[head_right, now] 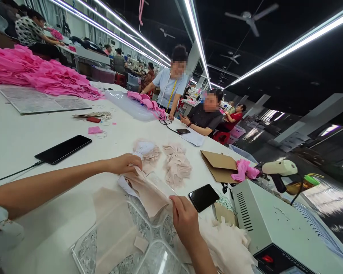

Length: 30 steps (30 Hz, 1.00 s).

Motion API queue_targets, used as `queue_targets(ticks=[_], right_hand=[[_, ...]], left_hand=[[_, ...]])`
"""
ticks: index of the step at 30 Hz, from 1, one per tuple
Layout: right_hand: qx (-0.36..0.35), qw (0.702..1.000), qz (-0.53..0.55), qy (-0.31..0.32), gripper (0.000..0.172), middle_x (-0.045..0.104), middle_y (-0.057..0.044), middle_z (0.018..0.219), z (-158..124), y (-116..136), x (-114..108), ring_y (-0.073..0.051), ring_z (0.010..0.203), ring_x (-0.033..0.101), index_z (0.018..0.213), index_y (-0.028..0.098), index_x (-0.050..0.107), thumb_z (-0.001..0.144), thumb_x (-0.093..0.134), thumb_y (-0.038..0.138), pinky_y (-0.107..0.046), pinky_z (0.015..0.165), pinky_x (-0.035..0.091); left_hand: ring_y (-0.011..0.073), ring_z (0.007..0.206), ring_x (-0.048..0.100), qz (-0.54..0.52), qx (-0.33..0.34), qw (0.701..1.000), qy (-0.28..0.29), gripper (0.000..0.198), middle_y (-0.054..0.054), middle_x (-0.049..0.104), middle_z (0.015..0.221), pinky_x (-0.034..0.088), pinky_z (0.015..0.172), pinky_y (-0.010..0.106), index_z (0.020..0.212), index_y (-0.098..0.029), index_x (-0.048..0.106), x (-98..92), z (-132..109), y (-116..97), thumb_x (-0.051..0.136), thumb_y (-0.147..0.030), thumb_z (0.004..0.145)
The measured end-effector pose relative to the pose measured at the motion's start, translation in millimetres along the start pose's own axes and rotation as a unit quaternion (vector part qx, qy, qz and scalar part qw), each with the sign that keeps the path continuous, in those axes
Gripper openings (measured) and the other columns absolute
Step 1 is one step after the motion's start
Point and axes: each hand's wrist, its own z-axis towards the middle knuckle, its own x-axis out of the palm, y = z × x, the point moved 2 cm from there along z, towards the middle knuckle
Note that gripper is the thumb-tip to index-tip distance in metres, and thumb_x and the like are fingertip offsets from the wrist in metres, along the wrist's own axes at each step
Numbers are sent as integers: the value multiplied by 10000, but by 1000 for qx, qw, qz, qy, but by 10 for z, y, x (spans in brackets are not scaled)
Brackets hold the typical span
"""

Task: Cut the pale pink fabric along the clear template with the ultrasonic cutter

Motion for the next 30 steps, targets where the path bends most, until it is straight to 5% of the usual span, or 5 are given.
queue_targets(ticks=[8,12,18,23,30], right_hand=[[76,997,-1,-27,384,624,-19,619,253,89,-117,-150,538,551,913,174,688,892,510,514,-258,494,455],[139,990,23,16,438,645,-27,667,285,168,-218,-149,550,562,963,164,685,883,481,544,-258,498,464],[197,974,-29,107,356,572,-2,521,171,-70,99,-172,475,523,827,185,716,804,505,471,-299,489,451],[184,967,-116,134,315,704,-47,733,147,-158,139,-232,695,639,921,230,719,834,481,419,-361,702,489],[132,965,-183,136,287,681,-81,1100,82,-159,71,-267,882,669,1038,252,695,782,593,334,-406,771,510]], left_hand=[[177,805,628,-39,-67,996,-48,370,30,699,860,464,677,214,923,-140,680,-142,72,-133,501,-458,858],[166,725,622,-51,-106,993,0,420,16,675,827,451,590,214,942,-151,658,-207,27,-279,463,-511,848],[140,575,517,38,-206,974,82,370,-22,521,592,364,505,229,635,-157,558,101,-59,-137,610,-464,835],[134,646,574,141,-250,951,113,378,-6,598,747,489,650,281,824,-137,613,227,0,-82,540,-467,993],[220,754,628,232,-214,940,127,360,61,672,762,441,700,305,710,-166,656,263,-21,-130,498,-371,960]])
